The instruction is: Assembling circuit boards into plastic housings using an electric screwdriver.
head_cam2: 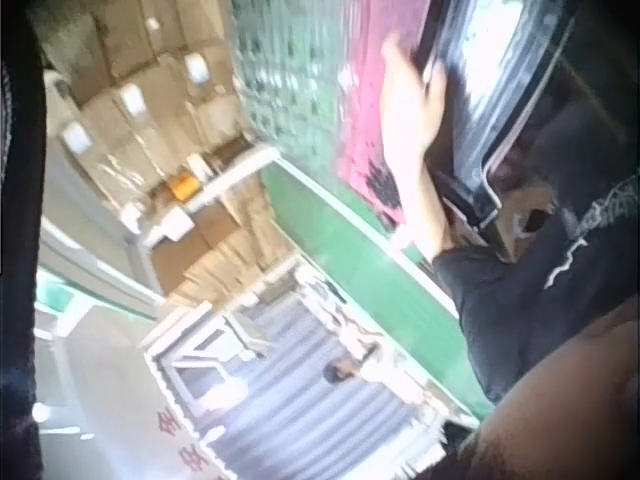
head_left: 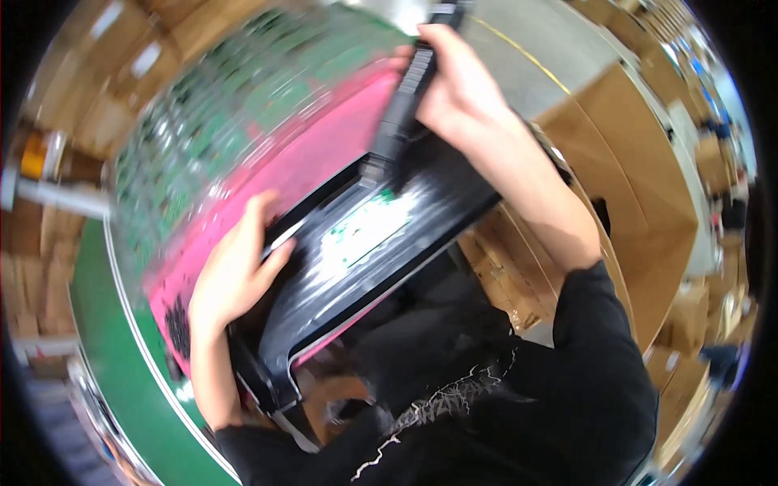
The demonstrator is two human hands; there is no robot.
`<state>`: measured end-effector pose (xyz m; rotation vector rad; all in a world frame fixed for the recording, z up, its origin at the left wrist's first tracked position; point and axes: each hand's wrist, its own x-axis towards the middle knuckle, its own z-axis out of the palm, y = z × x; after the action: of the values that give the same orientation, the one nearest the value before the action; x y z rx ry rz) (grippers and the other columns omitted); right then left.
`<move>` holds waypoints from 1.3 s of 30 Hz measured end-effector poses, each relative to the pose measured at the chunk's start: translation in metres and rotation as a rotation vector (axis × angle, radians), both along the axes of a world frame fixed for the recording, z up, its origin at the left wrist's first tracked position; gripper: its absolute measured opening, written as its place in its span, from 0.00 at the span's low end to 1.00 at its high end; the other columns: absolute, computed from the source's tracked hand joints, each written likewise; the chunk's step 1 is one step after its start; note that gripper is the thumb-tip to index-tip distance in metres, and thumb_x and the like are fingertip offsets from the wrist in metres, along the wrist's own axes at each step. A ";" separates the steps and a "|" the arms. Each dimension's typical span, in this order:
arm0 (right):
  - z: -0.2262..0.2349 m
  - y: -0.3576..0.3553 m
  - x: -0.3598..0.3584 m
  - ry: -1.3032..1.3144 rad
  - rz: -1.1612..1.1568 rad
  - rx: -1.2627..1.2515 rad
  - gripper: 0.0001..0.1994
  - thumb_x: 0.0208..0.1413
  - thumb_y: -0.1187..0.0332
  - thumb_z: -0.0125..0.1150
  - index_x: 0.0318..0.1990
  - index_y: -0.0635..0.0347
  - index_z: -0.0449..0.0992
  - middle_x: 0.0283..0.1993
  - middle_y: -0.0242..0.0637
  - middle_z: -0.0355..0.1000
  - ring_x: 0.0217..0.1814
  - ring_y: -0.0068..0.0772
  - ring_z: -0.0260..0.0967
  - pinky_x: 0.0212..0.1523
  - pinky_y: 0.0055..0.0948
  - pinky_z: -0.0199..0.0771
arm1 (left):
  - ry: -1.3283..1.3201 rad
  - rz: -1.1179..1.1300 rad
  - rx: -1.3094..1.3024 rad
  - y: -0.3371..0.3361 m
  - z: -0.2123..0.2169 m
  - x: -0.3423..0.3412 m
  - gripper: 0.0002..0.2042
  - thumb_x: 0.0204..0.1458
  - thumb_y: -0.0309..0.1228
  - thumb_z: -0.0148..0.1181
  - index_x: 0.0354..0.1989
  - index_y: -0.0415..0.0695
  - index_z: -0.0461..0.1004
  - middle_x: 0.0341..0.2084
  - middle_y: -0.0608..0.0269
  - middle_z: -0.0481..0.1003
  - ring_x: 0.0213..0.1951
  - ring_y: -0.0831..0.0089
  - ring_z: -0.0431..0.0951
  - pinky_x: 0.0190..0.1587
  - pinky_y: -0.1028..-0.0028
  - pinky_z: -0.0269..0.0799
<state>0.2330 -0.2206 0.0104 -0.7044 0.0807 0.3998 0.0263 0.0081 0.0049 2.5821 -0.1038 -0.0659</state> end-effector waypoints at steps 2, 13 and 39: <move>-0.011 -0.015 0.025 -0.053 -0.120 -0.067 0.12 0.61 0.67 0.53 0.46 0.66 0.65 0.42 0.49 0.66 0.43 0.45 0.69 0.40 0.56 0.75 | 0.015 -0.021 0.032 0.000 0.006 0.007 0.21 0.52 0.30 0.64 0.52 0.40 0.63 0.39 0.45 0.74 0.46 0.50 0.76 0.49 0.60 0.71; 0.050 -0.144 0.019 -0.529 -0.416 -0.380 0.28 0.54 0.73 0.57 0.61 0.63 0.52 0.48 0.43 0.61 0.38 0.31 0.64 0.31 0.29 0.75 | -0.047 0.037 0.465 0.092 -0.037 -0.039 0.29 0.51 0.31 0.66 0.61 0.33 0.65 0.55 0.40 0.71 0.59 0.48 0.69 0.61 0.60 0.65; -0.297 -0.528 0.103 0.599 0.174 -1.991 0.34 0.57 0.57 0.56 0.68 0.61 0.54 0.72 0.48 0.56 0.72 0.48 0.56 0.66 0.47 0.61 | -0.386 0.803 0.822 -0.069 0.041 -0.194 0.31 0.58 0.44 0.57 0.62 0.35 0.59 0.56 0.45 0.64 0.57 0.53 0.65 0.60 0.59 0.61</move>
<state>0.3358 -0.7488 -0.2868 -2.5320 1.0971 0.6206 -0.1681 -0.0611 0.0461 3.1676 1.0064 0.8415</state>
